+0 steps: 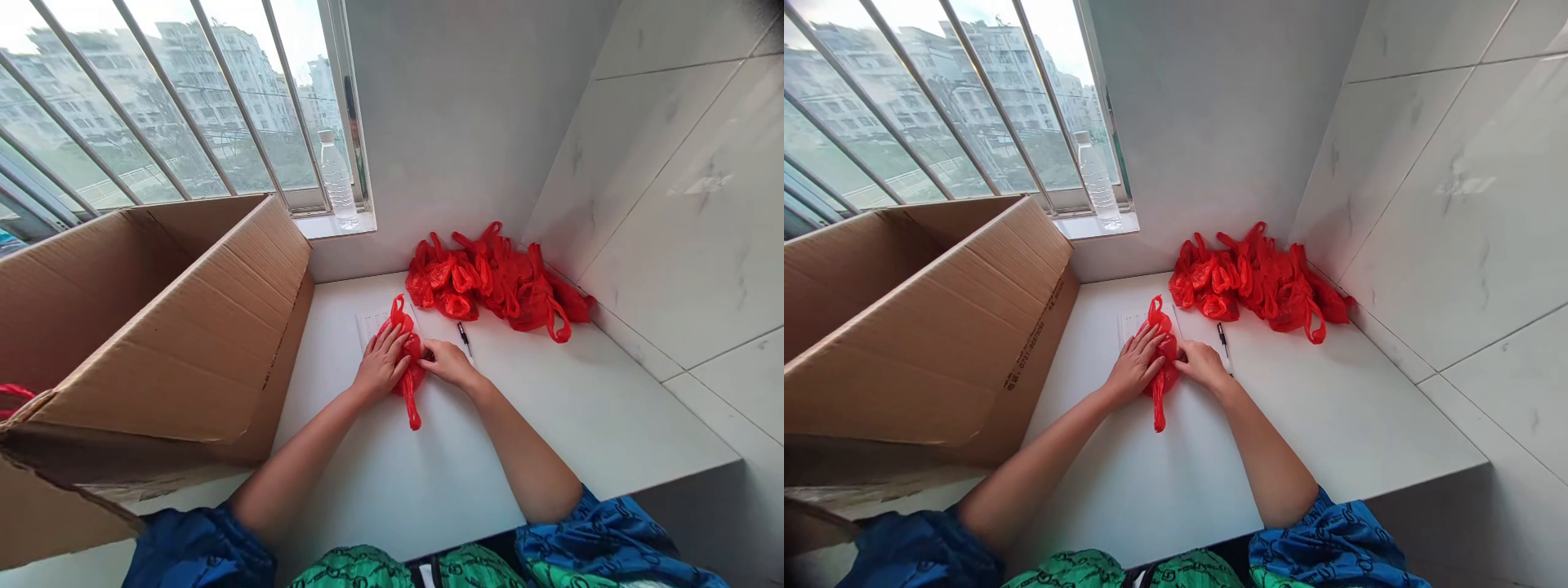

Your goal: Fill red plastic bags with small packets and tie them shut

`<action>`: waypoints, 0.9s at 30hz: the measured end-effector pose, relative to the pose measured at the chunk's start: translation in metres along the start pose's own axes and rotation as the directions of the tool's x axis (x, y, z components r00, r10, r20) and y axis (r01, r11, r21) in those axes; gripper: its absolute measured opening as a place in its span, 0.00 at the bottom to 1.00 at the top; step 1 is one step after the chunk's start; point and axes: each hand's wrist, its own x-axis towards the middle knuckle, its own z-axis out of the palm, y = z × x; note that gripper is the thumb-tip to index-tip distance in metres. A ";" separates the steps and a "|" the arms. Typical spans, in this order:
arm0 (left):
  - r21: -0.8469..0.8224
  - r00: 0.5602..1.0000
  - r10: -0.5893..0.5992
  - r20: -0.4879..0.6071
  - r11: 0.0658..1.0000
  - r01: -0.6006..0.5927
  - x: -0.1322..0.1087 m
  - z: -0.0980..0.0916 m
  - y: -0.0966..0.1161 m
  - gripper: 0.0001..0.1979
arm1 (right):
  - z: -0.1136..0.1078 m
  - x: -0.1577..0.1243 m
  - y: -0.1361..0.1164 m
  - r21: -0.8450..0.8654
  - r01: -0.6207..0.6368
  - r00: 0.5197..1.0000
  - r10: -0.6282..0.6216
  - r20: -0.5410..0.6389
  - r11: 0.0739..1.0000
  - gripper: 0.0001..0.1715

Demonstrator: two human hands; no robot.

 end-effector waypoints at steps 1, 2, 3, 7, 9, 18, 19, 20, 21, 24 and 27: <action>-0.033 1.000 0.019 0.001 0.999 -0.019 0.000 -0.003 -0.001 0.26 | -0.001 0.000 0.001 0.010 0.007 1.000 -0.007 0.006 1.000 0.02; -0.067 0.999 0.041 -0.015 0.997 -0.042 0.000 -0.007 -0.001 0.26 | -0.001 0.000 0.003 0.019 0.015 1.000 -0.016 0.013 1.000 0.02; -0.095 0.997 0.056 -0.054 0.994 -0.061 -0.001 -0.013 -0.002 0.26 | -0.002 0.001 0.004 0.028 0.024 0.999 -0.024 0.021 0.999 0.02; -0.084 0.957 -0.110 -0.268 0.992 0.090 0.001 -0.043 -0.001 0.21 | -0.004 0.002 0.009 0.052 0.041 0.999 -0.042 0.032 0.998 0.04; -0.012 0.950 -0.246 -0.190 0.969 0.249 0.004 -0.057 0.005 0.18 | -0.003 0.002 0.010 0.054 0.036 0.999 -0.038 0.024 0.998 0.06; 0.282 0.904 -0.422 0.065 0.877 0.389 0.021 -0.050 0.034 0.29 | -0.004 0.003 0.007 0.069 0.005 1.000 -0.007 0.021 0.998 0.06; 0.292 0.905 -0.420 0.073 0.876 0.383 0.022 -0.048 0.034 0.28 | -0.005 0.003 0.007 0.069 0.002 1.000 -0.003 0.022 0.998 0.06; 0.293 0.908 -0.412 0.081 0.880 0.373 0.022 -0.047 0.034 0.27 | -0.005 0.002 0.007 0.070 -0.002 1.000 0.000 0.023 0.998 0.06; 0.277 0.911 -0.403 0.089 0.888 0.366 0.021 -0.045 0.032 0.25 | -0.005 0.002 0.007 0.071 -0.005 1.000 0.003 0.025 0.997 0.06; 0.162 0.915 -0.391 0.103 0.914 0.372 0.019 -0.042 0.025 0.21 | -0.004 0.003 0.009 0.080 -0.009 1.000 0.007 0.031 0.997 0.06; 0.023 0.915 -0.385 0.121 0.923 0.385 0.016 -0.045 0.018 0.18 | -0.002 0.004 0.012 0.090 -0.013 0.999 0.010 0.032 0.996 0.05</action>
